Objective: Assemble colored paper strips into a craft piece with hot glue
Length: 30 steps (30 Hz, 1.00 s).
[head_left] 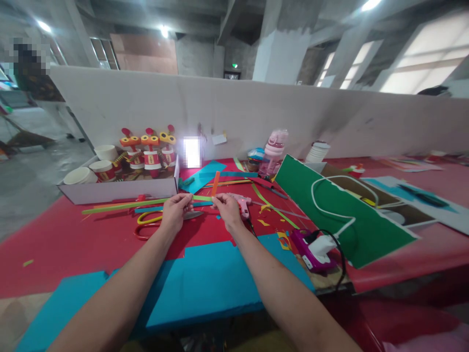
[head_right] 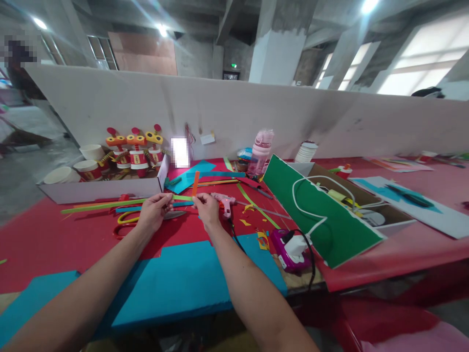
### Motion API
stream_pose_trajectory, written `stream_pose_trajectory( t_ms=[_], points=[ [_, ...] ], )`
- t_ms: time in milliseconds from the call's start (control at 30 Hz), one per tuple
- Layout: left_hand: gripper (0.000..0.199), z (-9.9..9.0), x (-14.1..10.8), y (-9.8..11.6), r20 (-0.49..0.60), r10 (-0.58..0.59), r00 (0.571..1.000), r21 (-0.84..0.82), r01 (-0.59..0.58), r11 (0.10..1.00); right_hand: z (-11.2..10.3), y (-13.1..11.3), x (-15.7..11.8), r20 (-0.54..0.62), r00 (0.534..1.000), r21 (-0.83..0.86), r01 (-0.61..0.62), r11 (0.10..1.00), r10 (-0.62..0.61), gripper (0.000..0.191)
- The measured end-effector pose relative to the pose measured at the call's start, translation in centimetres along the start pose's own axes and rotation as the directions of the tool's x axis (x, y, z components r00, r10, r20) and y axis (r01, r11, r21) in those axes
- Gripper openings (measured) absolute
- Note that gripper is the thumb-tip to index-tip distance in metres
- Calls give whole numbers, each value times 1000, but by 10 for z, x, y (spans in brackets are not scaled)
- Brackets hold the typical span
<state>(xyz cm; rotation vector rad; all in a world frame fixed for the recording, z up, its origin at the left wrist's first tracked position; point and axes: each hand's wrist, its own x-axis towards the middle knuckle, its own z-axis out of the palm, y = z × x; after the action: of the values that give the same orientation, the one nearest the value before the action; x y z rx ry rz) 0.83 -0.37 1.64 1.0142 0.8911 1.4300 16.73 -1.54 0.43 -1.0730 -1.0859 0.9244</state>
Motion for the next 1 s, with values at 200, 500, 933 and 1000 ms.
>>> stream_pose_trajectory(
  t_ms=[200,500,933,1000],
  points=[
    [28,-1,0,5,-52,12,999,-71,-16,997,-1,3,3,-72,994,228,-59,972,77,24],
    [28,10,-13,-5,256,-1,967,144,-37,989,8,1,-6,98,980,280,-194,940,173,31],
    [25,9,-13,-3,306,-19,952,187,-40,982,10,1,-9,161,971,206,-210,956,179,26],
    [25,10,-13,-2,311,-26,950,170,-28,985,9,1,-9,136,976,176,-195,965,173,26]
  ],
)
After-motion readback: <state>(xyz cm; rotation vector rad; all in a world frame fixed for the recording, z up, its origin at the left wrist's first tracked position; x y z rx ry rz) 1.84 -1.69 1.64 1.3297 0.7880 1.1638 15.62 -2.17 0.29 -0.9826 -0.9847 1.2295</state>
